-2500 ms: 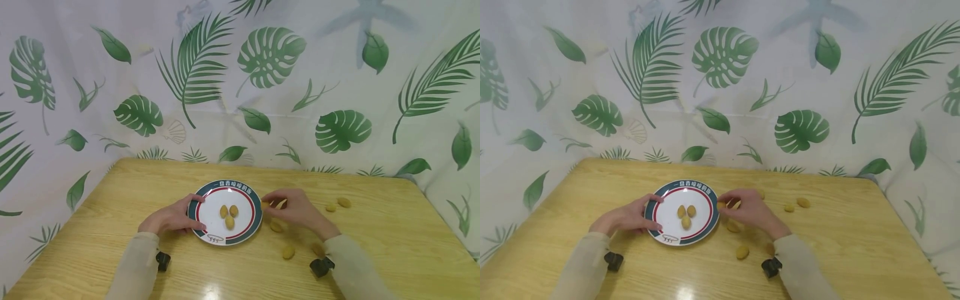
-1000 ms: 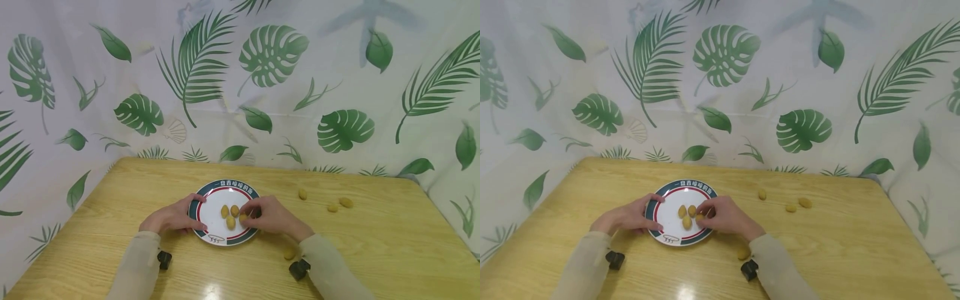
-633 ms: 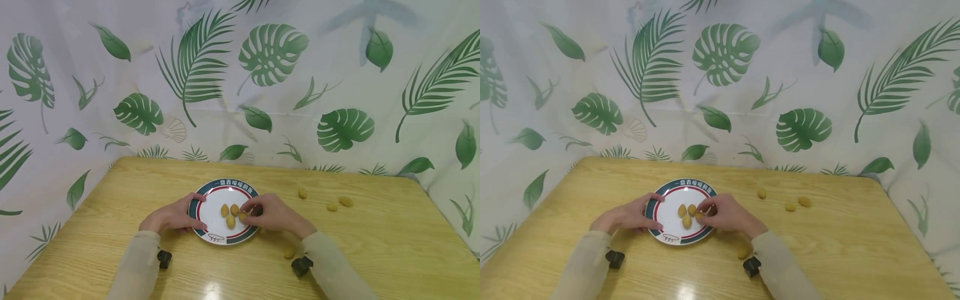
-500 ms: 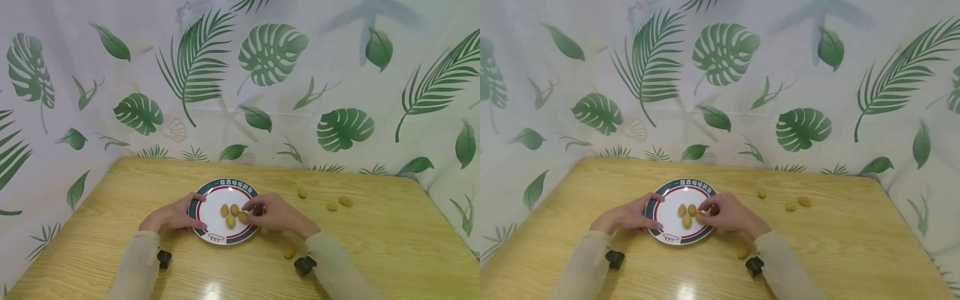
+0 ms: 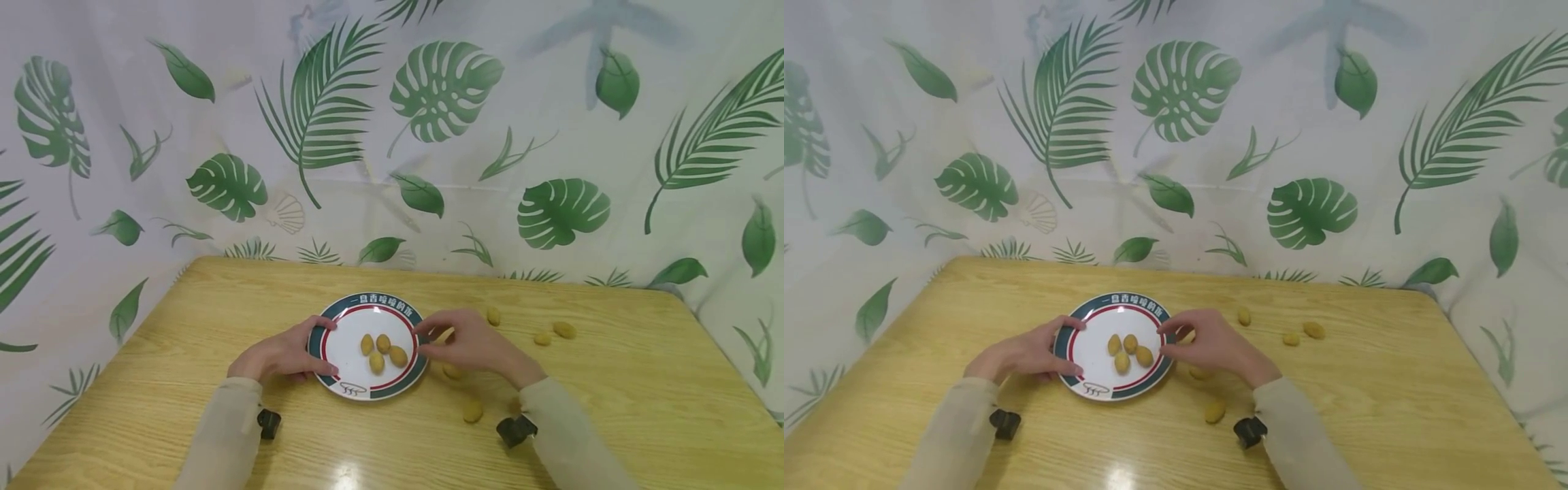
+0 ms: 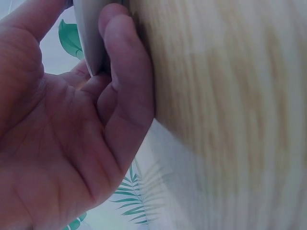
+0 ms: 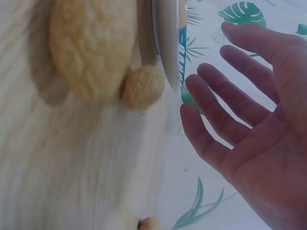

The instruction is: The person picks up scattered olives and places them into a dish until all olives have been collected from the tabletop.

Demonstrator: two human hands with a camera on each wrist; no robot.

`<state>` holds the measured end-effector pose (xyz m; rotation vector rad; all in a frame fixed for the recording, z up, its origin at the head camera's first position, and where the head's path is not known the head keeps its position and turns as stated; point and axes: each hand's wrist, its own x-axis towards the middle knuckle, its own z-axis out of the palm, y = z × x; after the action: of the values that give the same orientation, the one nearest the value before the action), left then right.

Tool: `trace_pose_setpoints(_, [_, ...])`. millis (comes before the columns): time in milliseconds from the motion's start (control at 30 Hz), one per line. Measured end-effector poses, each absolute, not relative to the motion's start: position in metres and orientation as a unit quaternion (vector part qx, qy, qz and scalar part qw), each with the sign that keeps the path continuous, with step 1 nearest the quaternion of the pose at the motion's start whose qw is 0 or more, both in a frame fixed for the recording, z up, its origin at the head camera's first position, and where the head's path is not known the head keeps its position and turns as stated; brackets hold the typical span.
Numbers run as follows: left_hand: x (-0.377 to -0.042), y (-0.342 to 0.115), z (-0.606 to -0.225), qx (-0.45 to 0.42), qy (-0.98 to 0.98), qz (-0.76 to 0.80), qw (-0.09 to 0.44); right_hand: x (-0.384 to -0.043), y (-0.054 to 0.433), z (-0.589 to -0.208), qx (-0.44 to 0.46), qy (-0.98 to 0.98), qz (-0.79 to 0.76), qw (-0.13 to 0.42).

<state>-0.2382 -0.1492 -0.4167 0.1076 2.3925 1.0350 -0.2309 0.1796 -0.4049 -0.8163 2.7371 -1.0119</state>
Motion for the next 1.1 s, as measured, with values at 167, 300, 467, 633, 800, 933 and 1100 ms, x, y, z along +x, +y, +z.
trace_pose_setpoints(167, [-0.238, -0.149, -0.416, 0.04, 0.884, 0.385, 0.263, -0.231, 0.19, -0.402, -0.263, 0.904, -0.334, 0.045])
trace_pose_setpoints(300, [-0.238, -0.149, -0.416, 0.039, 0.883, 0.386, 0.264, -0.232, 0.2, -0.401, -0.264, 0.905, -0.331, 0.029])
trace_pose_setpoints(467, [-0.239, -0.15, -0.417, 0.041, 0.883, 0.386, 0.264, -0.231, 0.213, -0.4, -0.265, 0.904, -0.335, 0.018])
trace_pose_setpoints(633, [-0.239, -0.15, -0.417, 0.042, 0.883, 0.386, 0.265, -0.228, 0.226, -0.399, -0.268, 0.903, -0.335, 0.002])
trace_pose_setpoints(800, [-0.238, -0.15, -0.417, 0.043, 0.884, 0.384, 0.264, -0.222, 0.238, -0.398, -0.27, 0.905, -0.328, -0.015])
trace_pose_setpoints(933, [-0.238, -0.151, -0.416, 0.046, 0.885, 0.38, 0.264, -0.218, 0.248, -0.397, -0.265, 0.906, -0.329, -0.022])
trace_pose_setpoints(1100, [-0.239, -0.151, -0.416, 0.047, 0.885, 0.38, 0.264, -0.213, 0.261, -0.399, -0.255, 0.91, -0.326, -0.027])
